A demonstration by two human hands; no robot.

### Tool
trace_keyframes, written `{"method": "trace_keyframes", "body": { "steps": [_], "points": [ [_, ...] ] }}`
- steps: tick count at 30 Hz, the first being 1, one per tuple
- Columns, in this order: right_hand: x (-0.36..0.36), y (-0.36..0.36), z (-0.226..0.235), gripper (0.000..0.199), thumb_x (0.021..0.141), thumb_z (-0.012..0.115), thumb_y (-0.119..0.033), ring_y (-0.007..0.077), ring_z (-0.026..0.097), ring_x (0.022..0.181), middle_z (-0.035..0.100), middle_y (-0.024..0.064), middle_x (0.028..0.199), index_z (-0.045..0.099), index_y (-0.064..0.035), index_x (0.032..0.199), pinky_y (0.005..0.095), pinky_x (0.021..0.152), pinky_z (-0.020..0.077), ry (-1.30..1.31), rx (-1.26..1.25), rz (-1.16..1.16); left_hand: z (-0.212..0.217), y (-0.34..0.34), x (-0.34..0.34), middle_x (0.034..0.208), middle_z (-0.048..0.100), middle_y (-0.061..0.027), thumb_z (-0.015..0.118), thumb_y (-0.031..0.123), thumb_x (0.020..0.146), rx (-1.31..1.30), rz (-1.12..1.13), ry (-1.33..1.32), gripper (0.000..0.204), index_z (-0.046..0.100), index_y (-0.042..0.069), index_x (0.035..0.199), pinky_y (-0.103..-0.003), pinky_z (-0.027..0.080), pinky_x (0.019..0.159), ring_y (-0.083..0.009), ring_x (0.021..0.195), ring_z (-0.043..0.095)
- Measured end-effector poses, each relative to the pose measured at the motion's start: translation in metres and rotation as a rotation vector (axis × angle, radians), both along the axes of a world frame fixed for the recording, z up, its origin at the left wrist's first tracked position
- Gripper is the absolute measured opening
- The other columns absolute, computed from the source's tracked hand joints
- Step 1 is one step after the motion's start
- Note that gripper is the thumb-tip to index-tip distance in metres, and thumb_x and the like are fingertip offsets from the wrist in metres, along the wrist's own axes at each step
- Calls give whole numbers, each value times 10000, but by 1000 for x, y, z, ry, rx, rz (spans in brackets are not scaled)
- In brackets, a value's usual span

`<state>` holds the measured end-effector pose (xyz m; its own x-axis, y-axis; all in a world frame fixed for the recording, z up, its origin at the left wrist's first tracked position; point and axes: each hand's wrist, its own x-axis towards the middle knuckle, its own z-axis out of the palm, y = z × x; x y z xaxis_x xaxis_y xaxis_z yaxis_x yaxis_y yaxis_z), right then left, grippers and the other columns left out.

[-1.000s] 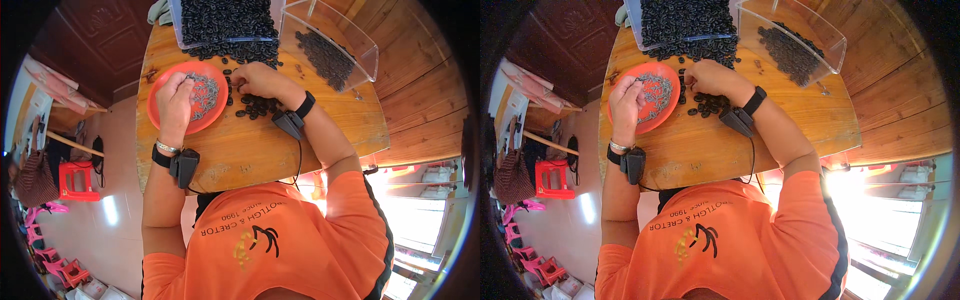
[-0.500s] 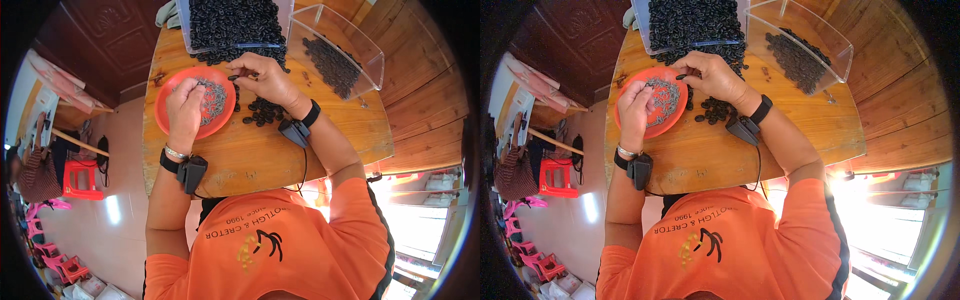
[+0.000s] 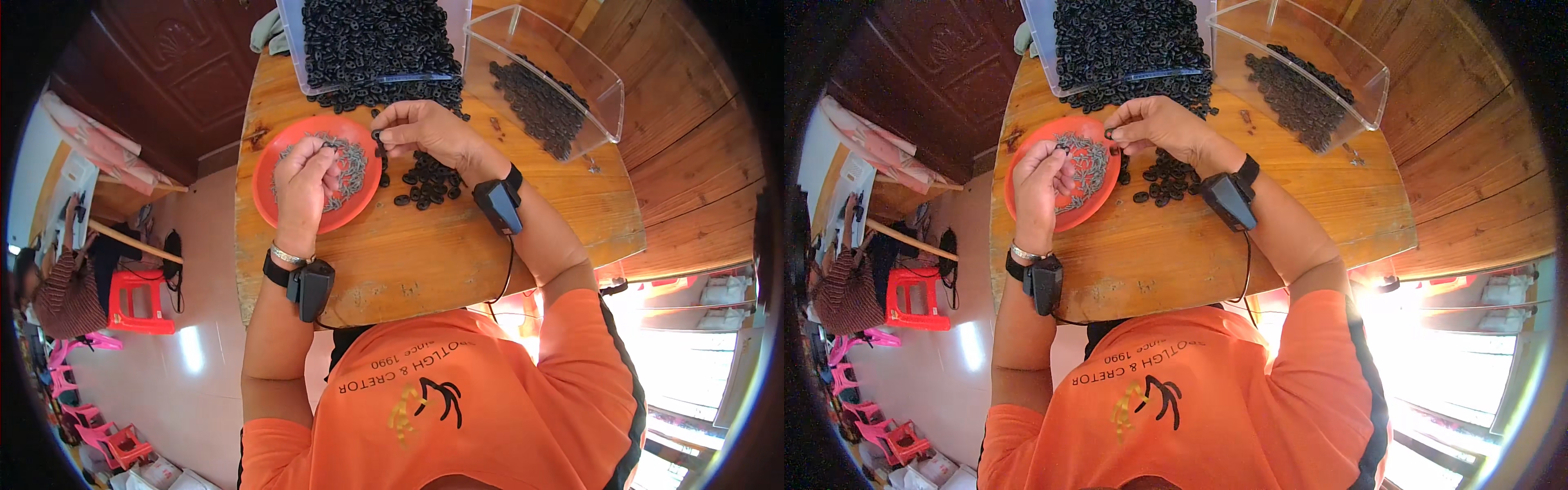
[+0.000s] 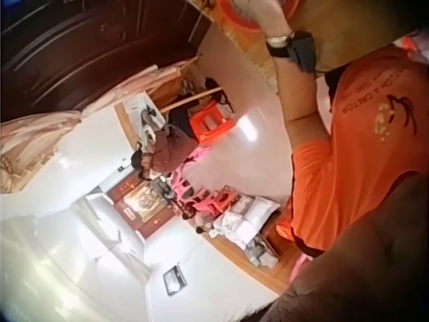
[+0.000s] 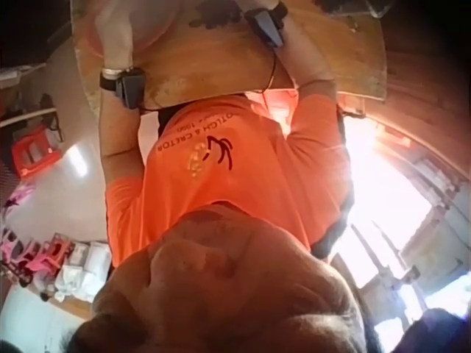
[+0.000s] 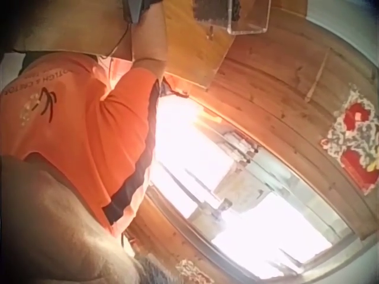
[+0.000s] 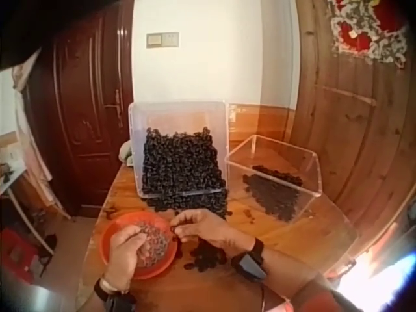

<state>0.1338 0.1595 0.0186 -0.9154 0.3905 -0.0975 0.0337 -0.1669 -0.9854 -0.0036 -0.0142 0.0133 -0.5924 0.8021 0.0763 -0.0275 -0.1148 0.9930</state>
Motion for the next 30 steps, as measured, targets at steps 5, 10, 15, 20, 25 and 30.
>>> {"method": "trace_keyframes", "body": {
  "steps": [5,10,15,20,25,30],
  "points": [
    [7,11,7,232,803,691,-108,75,604,696,639,4,863,620,-49,1015,198,665,502,29,70,112,0,0,0,648,542,-2,530,140,872,-7,-21,33,137,584,31,808,-191,390,450,-53,508,474],
    [6,1,9,223,816,679,-113,70,603,692,638,4,876,620,-51,1022,200,663,505,67,3,6,-2,0,4,646,542,1,535,152,874,-15,-48,23,144,585,35,805,-189,384,453,-52,509,473],
    [-3,-13,-1,207,836,657,-105,78,622,715,642,14,872,616,-39,1027,213,667,533,143,-209,27,-3,1,13,650,559,-8,534,154,873,82,-151,-95,149,590,30,810,-182,374,444,-64,506,495],
    [-4,-23,0,158,852,632,-76,92,630,703,638,28,826,611,-27,1001,218,658,544,146,-395,73,0,0,14,655,567,-11,534,137,871,95,-132,-154,137,594,24,823,-182,371,439,-65,502,496],
    [-6,-30,2,156,846,643,-85,87,619,699,632,23,815,612,-28,989,219,649,536,189,-261,10,-3,0,18,654,560,-5,546,126,869,74,-89,-63,124,595,19,829,-181,374,449,-54,511,486],
    [-4,-31,8,160,836,663,-102,87,602,688,632,21,821,616,-28,970,226,646,519,220,-117,-45,1,-1,24,649,534,7,554,127,869,9,-57,-1,135,596,6,828,-189,385,476,-45,534,469]
  ]
}}
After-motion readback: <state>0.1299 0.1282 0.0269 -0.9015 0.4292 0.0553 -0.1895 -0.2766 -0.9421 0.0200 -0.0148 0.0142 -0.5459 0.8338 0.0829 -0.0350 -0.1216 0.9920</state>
